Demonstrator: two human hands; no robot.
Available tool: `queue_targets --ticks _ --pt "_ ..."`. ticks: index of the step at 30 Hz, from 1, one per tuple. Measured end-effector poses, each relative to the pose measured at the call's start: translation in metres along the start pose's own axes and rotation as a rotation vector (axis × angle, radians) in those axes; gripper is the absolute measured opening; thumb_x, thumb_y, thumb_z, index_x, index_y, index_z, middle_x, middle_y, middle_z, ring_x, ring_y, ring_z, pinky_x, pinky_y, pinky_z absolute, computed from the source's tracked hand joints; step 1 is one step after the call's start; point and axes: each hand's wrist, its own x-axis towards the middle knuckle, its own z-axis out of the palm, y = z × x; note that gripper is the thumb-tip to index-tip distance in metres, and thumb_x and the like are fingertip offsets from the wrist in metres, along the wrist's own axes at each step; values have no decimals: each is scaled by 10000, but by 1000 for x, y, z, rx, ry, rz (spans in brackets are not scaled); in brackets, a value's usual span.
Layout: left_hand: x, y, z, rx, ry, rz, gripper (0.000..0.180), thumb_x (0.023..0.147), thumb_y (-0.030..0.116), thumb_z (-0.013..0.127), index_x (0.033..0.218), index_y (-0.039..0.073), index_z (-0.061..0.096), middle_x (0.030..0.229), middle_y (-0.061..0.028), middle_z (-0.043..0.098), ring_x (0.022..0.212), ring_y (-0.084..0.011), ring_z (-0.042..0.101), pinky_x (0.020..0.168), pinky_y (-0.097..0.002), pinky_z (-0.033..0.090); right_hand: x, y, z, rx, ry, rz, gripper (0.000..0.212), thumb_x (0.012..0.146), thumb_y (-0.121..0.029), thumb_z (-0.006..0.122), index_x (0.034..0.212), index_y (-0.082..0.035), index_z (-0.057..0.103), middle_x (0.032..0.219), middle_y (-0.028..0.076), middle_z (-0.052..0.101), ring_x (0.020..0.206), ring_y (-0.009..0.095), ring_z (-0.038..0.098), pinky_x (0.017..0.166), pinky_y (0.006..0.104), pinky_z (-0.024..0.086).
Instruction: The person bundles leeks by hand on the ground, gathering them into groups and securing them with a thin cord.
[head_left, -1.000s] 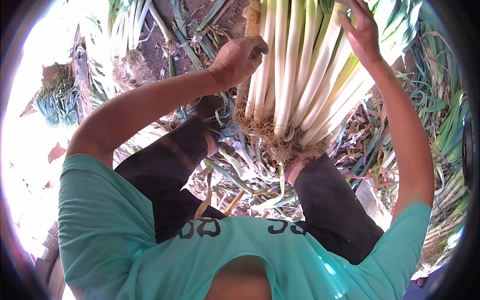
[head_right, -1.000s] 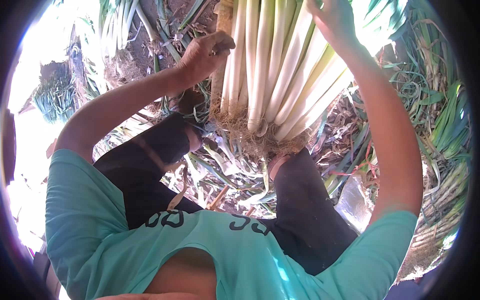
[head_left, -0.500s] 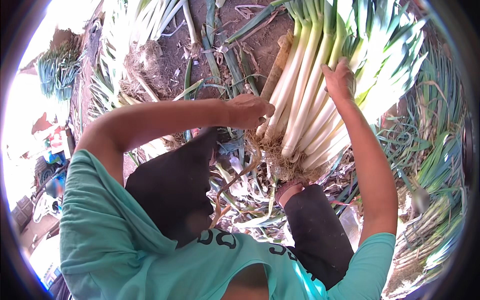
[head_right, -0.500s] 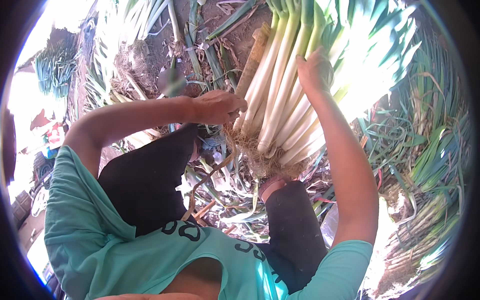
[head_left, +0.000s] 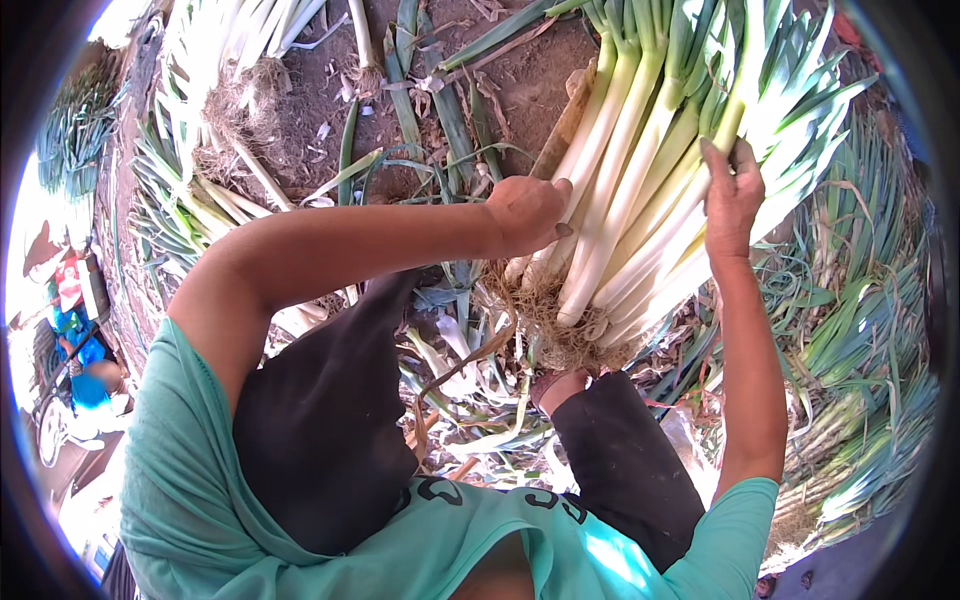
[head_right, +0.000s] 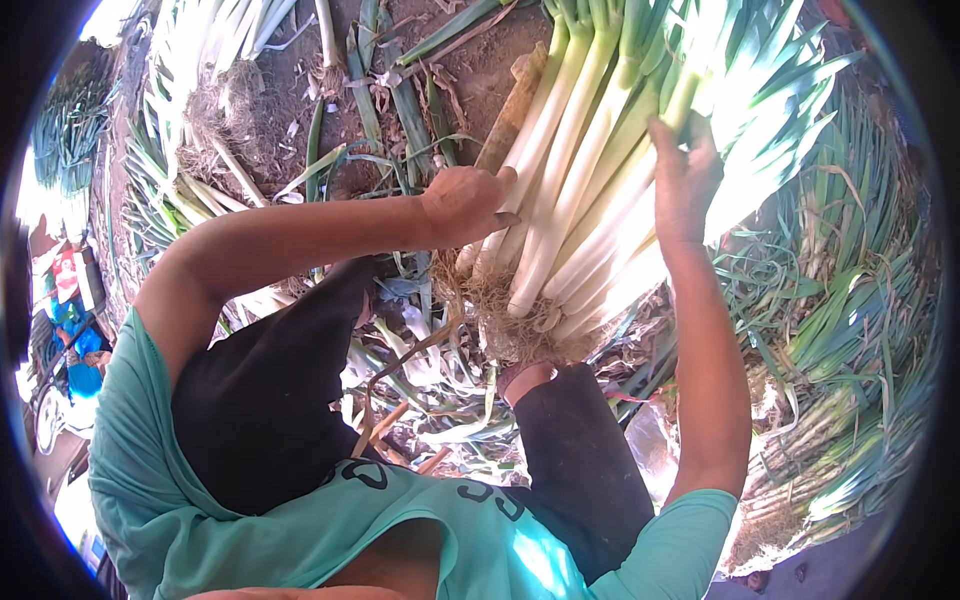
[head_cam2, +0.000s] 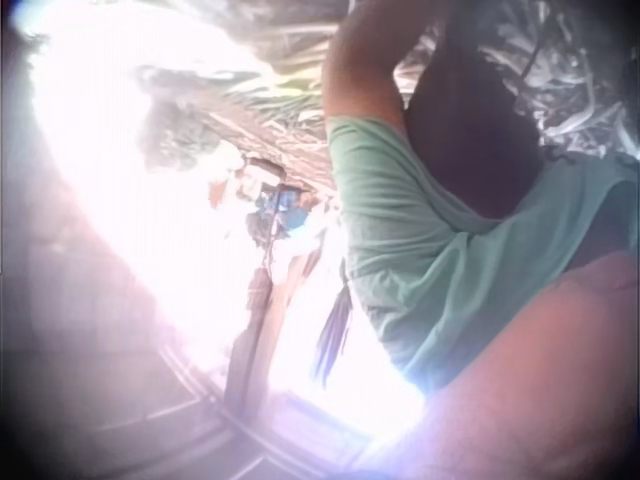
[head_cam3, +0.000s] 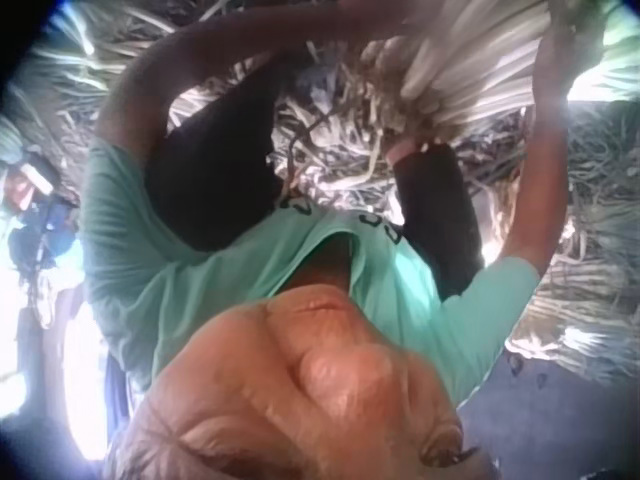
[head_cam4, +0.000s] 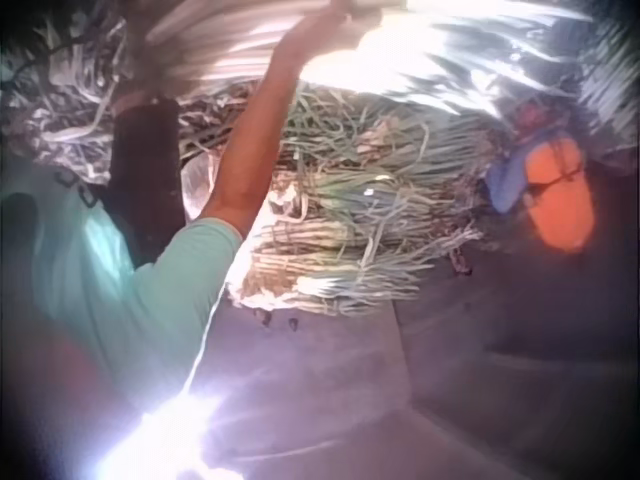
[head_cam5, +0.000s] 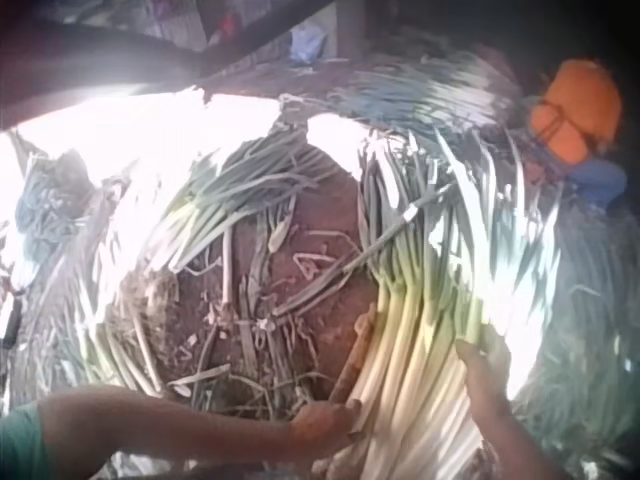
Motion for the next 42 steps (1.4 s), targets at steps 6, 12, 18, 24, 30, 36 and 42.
queue_targets --ticks 6,12,18,24,30,36,42 --pt "-4 2 -4 -5 30 -5 394 842 349 634 952 -5 499 681 -183 623 694 -394 632 613 -479 487 38 -12 -24 369 5 178 317 929 -298 519 1128 -59 581 864 14 531 799 94 469 771 227 382" --pt "-1 34 -31 -1047 -182 -2 451 947 422 471 1045 -13 532 773 -147 649 691 -235 667 542 -319 551 25 -11 -8 637 -145 374 345 965 -293 479 1173 -28 554 846 17 608 763 106 541 686 238 443" --pt "-21 54 -26 -1168 -382 -56 368 996 357 397 1097 21 506 774 -55 571 672 -141 602 572 -268 516 1 3 8 635 -293 467 367 956 -339 503 1136 -24 559 876 74 625 821 175 617 724 308 486" --pt "-14 42 -12 -830 77 149 292 955 280 511 926 -9 483 717 -204 505 667 -324 518 662 -412 428 7 -21 7 480 -180 264 398 906 -318 587 1151 -8 544 938 92 630 839 166 626 750 300 507" --pt "-3 21 12 -703 151 -61 256 938 246 517 957 -9 499 767 -204 588 730 -312 607 659 -397 462 12 -24 4 97 -326 168 369 903 -254 573 1180 -13 543 930 79 629 739 117 592 627 250 461" --pt "2 25 27 -613 86 -208 287 924 254 520 946 -32 525 769 -253 608 725 -398 617 672 -449 462 -4 -7 0 -200 -451 393 305 883 -224 581 1094 -10 531 780 117 632 459 146 566 363 245 389" --pt "-5 25 21 -389 31 -199 340 925 305 508 937 -33 539 774 -250 619 760 -427 604 710 -468 465 -13 6 -6 -565 -330 181 310 876 -259 608 997 -11 468 667 97 605 433 157 568 359 280 415"
